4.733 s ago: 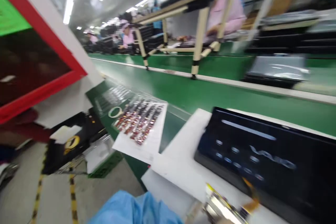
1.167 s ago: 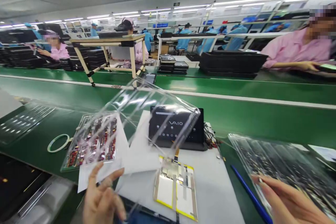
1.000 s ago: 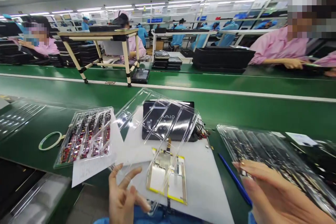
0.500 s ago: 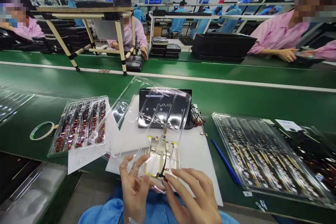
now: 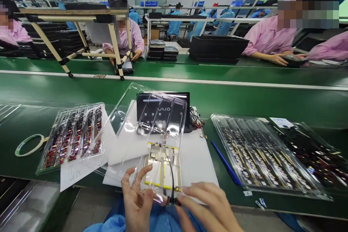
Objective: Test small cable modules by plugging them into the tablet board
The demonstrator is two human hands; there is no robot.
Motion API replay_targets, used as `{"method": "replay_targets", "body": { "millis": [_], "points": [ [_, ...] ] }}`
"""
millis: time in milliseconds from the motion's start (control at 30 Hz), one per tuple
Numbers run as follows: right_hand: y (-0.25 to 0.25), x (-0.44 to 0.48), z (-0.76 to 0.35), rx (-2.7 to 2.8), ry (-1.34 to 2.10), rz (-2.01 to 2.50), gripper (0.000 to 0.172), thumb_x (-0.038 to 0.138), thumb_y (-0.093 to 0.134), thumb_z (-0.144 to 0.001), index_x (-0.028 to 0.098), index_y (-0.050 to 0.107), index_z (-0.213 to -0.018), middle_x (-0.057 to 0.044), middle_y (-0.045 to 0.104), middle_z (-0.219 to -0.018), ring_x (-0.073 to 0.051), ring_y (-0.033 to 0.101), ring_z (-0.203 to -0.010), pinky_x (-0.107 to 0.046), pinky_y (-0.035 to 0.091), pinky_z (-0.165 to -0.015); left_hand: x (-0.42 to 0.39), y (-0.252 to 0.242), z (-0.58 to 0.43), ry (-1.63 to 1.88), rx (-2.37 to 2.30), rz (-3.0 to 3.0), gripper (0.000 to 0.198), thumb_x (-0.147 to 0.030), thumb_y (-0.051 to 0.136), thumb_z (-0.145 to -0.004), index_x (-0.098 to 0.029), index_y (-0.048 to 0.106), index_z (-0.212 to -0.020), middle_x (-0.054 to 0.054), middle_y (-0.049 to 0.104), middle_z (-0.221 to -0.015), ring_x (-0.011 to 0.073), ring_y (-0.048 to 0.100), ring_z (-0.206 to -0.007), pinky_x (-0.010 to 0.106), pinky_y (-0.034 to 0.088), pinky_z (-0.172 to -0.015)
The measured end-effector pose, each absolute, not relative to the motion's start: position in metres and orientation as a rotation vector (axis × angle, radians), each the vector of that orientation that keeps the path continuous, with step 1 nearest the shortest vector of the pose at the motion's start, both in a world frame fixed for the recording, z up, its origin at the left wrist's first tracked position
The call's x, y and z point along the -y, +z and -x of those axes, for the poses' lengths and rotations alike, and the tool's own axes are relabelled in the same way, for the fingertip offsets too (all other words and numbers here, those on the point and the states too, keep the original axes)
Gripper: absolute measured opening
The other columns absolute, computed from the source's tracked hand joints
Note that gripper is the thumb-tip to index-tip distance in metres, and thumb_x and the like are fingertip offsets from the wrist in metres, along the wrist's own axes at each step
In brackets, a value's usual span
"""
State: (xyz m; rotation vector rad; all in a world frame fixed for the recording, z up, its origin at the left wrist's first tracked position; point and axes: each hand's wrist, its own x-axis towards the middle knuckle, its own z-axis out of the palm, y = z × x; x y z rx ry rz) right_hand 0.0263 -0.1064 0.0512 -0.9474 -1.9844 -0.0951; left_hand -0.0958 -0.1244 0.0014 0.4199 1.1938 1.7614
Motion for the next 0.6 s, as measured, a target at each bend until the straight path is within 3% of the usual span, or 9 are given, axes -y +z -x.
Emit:
{"method": "replay_targets", "body": {
  "millis": [167, 333, 600],
  "points": [
    [0.080, 0.081, -0.040, 1.780, 0.059, 0.903, 0.016, 0.008, 0.056, -0.081, 0.020, 0.060, -0.091, -0.002, 0.062, -0.082, -0.017, 0.058, -0.077, -0.030, 0.049, -0.067, 0.127, -0.001, 0.095, 1.697, -1.208, -0.426, 0.061, -0.045, 0.075, -0.065, -0.027, 0.039, -0.109, 0.006, 0.066, -0.101, 0.0100, 0.060, -0.037, 0.018, 0.050, -0.036],
    [0.077, 0.068, -0.045, 1.671, 0.175, 0.875, 0.019, 0.007, 0.058, -0.080, 0.020, 0.060, -0.093, -0.002, 0.061, -0.088, -0.019, 0.057, -0.085, -0.036, 0.047, -0.075, 0.128, -0.001, 0.094, 1.696, -1.196, -0.423, 0.061, -0.046, 0.076, -0.063, -0.028, 0.039, -0.108, 0.005, 0.067, -0.099, 0.0093, 0.059, -0.035, 0.015, 0.048, -0.034],
    [0.036, 0.093, -0.025, 2.046, -0.066, 1.024, 0.013, 0.011, 0.052, -0.086, 0.017, 0.059, -0.094, -0.005, 0.064, -0.096, -0.022, 0.055, -0.095, -0.038, 0.048, -0.079, 0.129, -0.002, 0.093, 1.715, -1.154, -0.443, 0.058, -0.041, 0.075, -0.067, -0.028, 0.039, -0.110, 0.005, 0.068, -0.098, 0.0112, 0.063, -0.044, 0.018, 0.052, -0.039]
  ]
}}
